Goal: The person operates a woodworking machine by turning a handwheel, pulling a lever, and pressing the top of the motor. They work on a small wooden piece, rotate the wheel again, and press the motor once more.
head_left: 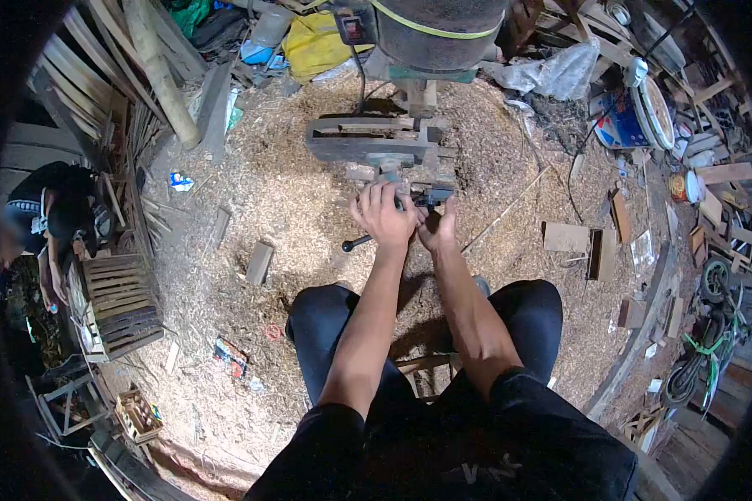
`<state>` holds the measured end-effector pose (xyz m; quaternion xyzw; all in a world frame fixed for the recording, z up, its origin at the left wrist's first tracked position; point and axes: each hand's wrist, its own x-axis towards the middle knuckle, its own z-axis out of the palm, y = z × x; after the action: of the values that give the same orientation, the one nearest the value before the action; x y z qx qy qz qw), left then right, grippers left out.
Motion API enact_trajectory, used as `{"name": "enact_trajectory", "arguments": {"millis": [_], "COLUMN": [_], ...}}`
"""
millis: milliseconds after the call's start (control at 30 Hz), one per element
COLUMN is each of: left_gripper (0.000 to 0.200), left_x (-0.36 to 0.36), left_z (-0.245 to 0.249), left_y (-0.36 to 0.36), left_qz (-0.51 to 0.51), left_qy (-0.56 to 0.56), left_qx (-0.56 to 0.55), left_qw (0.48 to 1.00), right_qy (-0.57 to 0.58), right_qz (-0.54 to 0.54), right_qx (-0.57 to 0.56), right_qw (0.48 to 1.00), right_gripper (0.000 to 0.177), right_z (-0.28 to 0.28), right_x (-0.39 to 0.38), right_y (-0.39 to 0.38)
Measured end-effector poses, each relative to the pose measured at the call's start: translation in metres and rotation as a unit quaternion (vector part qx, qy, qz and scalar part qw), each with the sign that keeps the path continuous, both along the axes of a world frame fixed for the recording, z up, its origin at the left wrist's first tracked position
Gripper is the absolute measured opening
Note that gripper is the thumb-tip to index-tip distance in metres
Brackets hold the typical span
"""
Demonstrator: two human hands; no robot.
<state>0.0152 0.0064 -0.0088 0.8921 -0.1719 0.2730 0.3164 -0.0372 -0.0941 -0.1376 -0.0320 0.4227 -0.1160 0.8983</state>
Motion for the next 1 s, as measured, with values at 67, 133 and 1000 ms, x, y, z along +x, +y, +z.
{"name": "enact_trajectory", "arguments": {"millis": [67,133,1000], "left_gripper": [0.016,0.016,0.014], "left_x": [0.001,0.001,-0.003], "left_z": [-0.006,-0.005,-0.001], "left_y": [-0.001,-0.002,-0.006], "left_qz": [0.009,0.022,0.034], "left_qy": [0.005,0.0,0.018], "left_qx": [-0.007,-0.006,-0.03], "left_qw": [1.0,1.0,0.999], "right_qy": [0.056,0.071,0.224], "right_qz": [-0.123,-0.108,-0.121], "right_qx": [-0.045,-0.102,-0.438], "right_qw": [0.99,0.986,0.862], "right_gripper": [0.074,0.056,0.052], "right_z": [0.02,0.037,0.008], "right_x": [0.013,0.002,-0.01], "right_y": [0.001,-0.004,-0.006]}}
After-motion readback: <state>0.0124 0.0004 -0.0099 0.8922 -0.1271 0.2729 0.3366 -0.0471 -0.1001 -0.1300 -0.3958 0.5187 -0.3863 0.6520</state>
